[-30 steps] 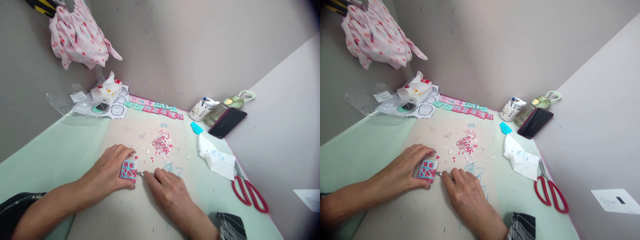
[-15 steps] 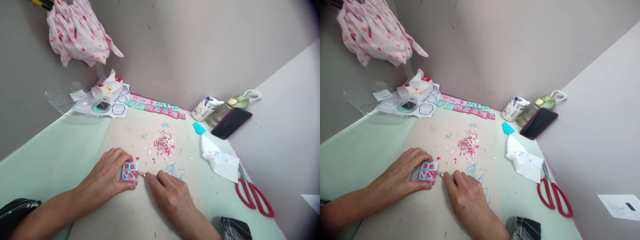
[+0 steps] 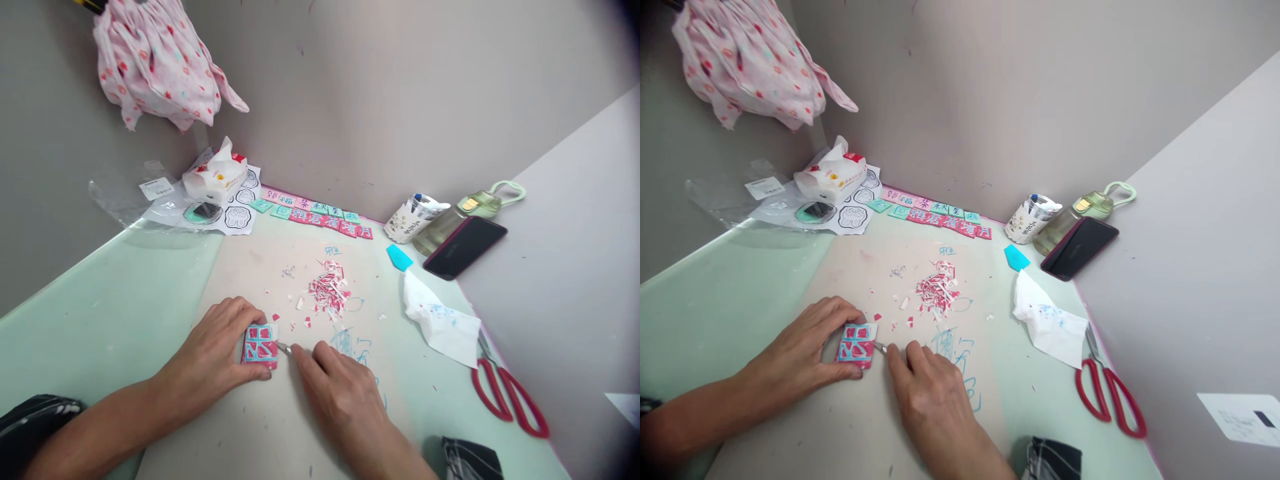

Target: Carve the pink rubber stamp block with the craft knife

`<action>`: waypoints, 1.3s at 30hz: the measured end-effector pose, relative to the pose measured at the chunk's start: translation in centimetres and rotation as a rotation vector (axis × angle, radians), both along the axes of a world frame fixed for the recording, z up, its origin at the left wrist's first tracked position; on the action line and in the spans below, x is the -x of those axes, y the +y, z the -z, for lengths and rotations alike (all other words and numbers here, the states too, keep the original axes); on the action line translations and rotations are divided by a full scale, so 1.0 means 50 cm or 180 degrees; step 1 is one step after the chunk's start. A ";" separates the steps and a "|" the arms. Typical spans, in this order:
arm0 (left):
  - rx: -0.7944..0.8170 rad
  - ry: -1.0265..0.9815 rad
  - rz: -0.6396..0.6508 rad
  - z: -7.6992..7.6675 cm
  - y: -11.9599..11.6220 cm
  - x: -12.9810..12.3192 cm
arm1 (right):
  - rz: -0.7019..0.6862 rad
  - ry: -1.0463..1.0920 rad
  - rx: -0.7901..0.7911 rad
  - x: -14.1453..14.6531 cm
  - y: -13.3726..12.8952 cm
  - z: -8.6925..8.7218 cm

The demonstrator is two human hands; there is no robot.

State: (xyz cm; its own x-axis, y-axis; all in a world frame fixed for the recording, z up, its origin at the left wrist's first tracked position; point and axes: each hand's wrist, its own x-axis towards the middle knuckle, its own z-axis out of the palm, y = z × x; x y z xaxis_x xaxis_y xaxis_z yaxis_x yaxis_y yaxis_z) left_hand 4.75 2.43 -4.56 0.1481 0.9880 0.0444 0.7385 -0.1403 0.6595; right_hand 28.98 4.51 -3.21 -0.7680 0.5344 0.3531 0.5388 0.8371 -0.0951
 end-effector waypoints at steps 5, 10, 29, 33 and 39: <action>-0.0126 -0.0077 -0.0062 0.014 -0.001 -0.001 | 0.0118 0.0041 -0.0089 0.010 -0.004 0.006; -0.0232 -0.0060 -0.0125 0.020 -0.003 -0.004 | 0.0267 0.0090 -0.0270 0.022 -0.009 0.015; -0.0183 0.0049 -0.0355 0.011 -0.010 -0.018 | 0.0469 0.0099 -0.0367 0.035 -0.018 0.009; -0.0187 0.0061 -0.0381 0.013 -0.010 -0.019 | 0.0471 0.0069 -0.0401 0.032 -0.020 0.011; -0.0238 0.0072 -0.0405 0.015 -0.012 -0.020 | 0.0457 0.0003 -0.0375 0.036 -0.015 0.014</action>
